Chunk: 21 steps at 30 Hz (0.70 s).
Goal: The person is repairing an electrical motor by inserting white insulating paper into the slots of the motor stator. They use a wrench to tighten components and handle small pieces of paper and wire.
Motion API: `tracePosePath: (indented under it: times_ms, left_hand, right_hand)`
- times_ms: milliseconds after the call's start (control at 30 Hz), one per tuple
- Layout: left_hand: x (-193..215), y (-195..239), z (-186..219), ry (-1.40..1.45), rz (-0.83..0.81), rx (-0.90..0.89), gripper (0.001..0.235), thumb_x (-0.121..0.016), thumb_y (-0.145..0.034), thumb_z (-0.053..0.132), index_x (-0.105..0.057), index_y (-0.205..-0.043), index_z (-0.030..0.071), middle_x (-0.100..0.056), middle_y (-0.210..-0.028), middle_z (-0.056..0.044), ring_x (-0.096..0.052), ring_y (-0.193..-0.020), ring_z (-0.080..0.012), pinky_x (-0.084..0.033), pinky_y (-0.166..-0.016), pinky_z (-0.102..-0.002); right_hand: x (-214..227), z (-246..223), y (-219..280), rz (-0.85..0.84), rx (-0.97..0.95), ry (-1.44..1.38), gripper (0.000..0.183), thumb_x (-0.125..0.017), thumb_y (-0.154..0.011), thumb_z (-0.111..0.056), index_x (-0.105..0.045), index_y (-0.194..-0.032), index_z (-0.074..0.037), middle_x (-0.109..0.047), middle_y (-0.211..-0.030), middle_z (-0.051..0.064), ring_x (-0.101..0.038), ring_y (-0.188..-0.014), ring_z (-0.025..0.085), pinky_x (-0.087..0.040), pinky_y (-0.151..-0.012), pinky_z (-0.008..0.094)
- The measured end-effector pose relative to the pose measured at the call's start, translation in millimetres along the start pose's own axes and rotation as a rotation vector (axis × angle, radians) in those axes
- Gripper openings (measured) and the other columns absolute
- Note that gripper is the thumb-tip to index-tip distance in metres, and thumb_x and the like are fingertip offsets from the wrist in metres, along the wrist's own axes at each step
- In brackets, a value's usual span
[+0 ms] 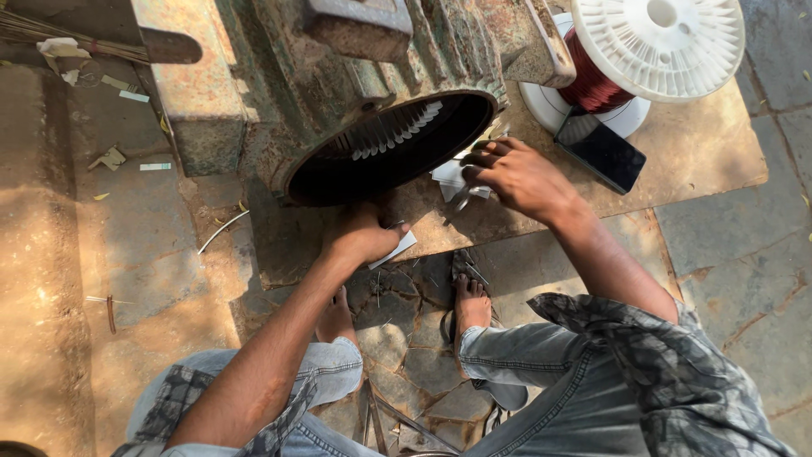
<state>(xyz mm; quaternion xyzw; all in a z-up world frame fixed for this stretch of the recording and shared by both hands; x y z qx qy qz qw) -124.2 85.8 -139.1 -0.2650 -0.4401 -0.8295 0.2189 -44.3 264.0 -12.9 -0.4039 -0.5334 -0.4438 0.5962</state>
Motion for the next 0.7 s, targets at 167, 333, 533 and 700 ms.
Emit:
tracePosePath:
  times_ms: [167, 333, 533, 700]
  left_hand:
    - [15, 14, 12, -0.046, 0.015, -0.007, 0.082, -0.069, -0.087, 0.059, -0.054, -0.142, 0.0, -0.054, -0.147, -0.022, -0.053, -0.136, -0.0354, -0.045, -0.111, -0.042]
    - [21, 23, 15, -0.069, 0.04, -0.021, 0.077, -0.072, -0.084, 0.057, -0.061, -0.136, 0.001, -0.06, -0.14, -0.022, -0.059, -0.13, -0.0355, -0.049, -0.106, -0.042]
    - [21, 23, 18, -0.1, 0.084, -0.036, 0.073, -0.076, -0.079, 0.059, -0.068, -0.125, 0.002, -0.069, -0.127, -0.02, -0.067, -0.118, -0.033, -0.055, -0.099, -0.041]
    - [20, 18, 18, -0.122, 0.122, -0.049, 0.072, -0.078, -0.077, 0.06, -0.07, -0.119, 0.002, -0.071, -0.12, -0.02, -0.069, -0.112, -0.0333, -0.056, -0.094, -0.044]
  right_hand:
    - [54, 10, 35, 0.431, -0.055, -0.098, 0.019, -0.071, -0.098, -0.003, -0.068, -0.117, -0.006, -0.072, -0.124, 0.012, -0.068, -0.122, 0.029, -0.05, -0.118, 0.046]
    - [93, -1, 61, 0.6, -0.168, -0.386, 0.014, -0.065, -0.102, 0.002, -0.065, -0.116, 0.001, -0.072, -0.114, 0.019, -0.073, -0.104, 0.029, -0.058, -0.089, 0.038]
    - [25, -59, 42, 0.139, -0.383, -0.7, 0.021, -0.07, -0.082, -0.008, -0.075, -0.102, -0.004, -0.071, -0.088, 0.016, -0.07, -0.075, 0.034, -0.055, -0.066, 0.043]
    - [16, -63, 34, 0.064, -0.471, -0.562, 0.022, -0.079, -0.089, -0.024, -0.078, -0.097, -0.003, -0.068, -0.082, 0.018, -0.067, -0.071, 0.037, -0.051, -0.065, 0.046]
Point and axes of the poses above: each hand's wrist, its own y-axis away from the middle knuckle, its own x-axis out of the back of the hand, z = x × y, the point moved 10 cm from there along -y, towards the middle knuckle
